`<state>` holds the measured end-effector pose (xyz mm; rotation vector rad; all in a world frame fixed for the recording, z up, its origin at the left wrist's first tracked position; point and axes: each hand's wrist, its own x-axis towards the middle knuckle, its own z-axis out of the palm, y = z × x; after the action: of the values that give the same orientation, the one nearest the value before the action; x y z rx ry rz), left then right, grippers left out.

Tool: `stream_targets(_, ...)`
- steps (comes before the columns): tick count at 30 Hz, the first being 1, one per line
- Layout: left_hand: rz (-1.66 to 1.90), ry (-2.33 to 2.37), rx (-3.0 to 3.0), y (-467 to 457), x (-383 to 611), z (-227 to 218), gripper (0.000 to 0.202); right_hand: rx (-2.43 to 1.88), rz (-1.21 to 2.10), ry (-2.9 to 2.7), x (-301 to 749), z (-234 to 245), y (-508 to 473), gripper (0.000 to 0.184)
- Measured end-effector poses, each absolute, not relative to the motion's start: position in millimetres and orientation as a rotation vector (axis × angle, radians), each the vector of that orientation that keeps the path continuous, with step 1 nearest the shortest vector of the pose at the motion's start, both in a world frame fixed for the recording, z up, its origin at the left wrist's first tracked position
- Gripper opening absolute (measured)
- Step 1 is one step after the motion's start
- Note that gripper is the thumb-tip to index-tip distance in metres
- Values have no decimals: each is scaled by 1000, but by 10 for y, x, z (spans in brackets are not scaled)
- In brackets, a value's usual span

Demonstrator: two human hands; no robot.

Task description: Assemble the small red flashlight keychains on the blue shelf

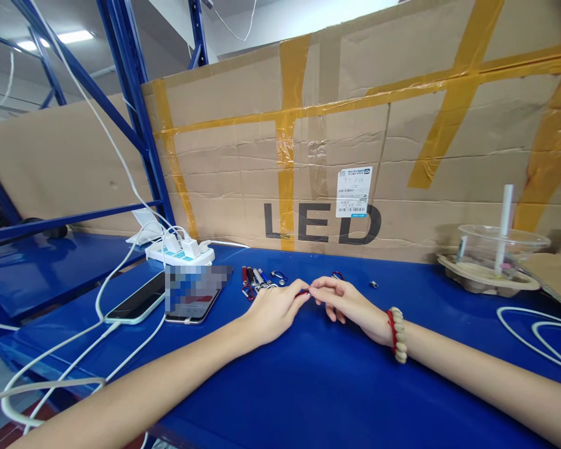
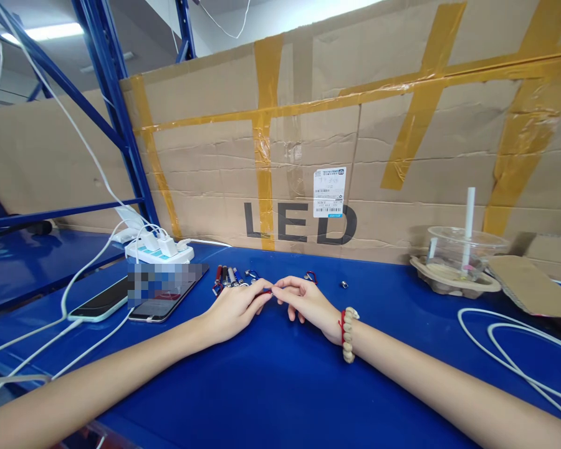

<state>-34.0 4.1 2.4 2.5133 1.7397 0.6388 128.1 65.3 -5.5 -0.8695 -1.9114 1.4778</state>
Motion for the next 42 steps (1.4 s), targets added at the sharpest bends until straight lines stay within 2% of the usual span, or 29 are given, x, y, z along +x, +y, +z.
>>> stream_targets(20,711,1792,2554,-13,-339,40,26,-955,1430,-1742,1268,-14,607,48)
stream_targets(33,720,1798,2403,31,-309,54,27,-905,1433,-1827,1251,-50,614,41)
stream_targets(42,676,1796,2431,18,-314,72,27,-928,1462,-1812,1251,-46,623,42)
